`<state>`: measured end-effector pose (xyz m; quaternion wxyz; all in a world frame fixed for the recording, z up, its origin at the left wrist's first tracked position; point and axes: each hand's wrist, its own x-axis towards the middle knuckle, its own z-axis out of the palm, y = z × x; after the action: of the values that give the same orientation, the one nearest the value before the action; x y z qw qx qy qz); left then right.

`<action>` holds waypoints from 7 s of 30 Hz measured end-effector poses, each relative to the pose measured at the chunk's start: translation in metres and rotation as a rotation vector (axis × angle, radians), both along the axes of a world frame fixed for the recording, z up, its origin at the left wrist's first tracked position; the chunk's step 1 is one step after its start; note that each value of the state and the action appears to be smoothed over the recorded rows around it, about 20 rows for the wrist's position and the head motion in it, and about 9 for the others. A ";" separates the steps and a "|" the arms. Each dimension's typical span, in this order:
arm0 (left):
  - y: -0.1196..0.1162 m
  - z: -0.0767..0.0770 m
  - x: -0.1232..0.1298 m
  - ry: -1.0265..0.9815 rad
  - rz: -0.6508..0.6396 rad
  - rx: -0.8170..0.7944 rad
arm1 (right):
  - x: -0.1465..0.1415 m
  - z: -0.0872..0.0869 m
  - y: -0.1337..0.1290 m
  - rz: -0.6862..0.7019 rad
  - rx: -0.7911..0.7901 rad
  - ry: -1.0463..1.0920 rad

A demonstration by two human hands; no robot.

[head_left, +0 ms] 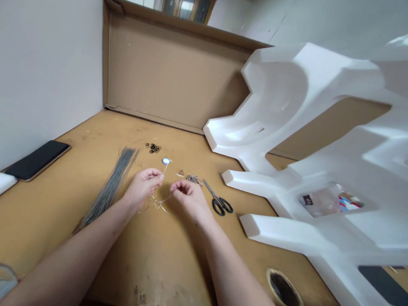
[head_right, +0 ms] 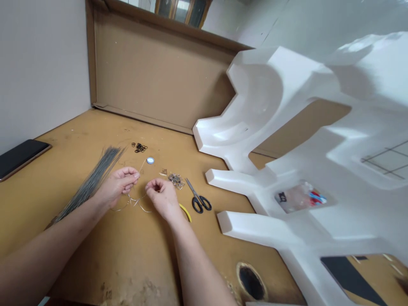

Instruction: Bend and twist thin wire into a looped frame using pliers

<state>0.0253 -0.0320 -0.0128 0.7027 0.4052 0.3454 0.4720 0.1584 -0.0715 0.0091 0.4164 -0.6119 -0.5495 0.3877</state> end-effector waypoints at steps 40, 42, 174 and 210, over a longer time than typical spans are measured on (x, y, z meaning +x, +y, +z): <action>0.000 -0.003 0.002 -0.006 -0.228 -0.278 | -0.006 0.000 -0.002 -0.032 -0.059 0.216; -0.001 -0.003 0.002 0.002 -0.236 -0.273 | -0.007 -0.001 -0.001 -0.044 -0.048 0.213; -0.005 0.009 0.000 0.115 -0.227 -0.220 | -0.004 -0.001 -0.002 0.012 -0.033 0.378; -0.010 0.010 0.001 0.061 -0.237 -0.176 | -0.008 0.001 -0.003 -0.065 0.017 0.541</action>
<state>0.0268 -0.0418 -0.0031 0.7754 0.3942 0.3565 0.3411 0.1500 -0.0743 0.0097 0.5656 -0.4999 -0.4014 0.5187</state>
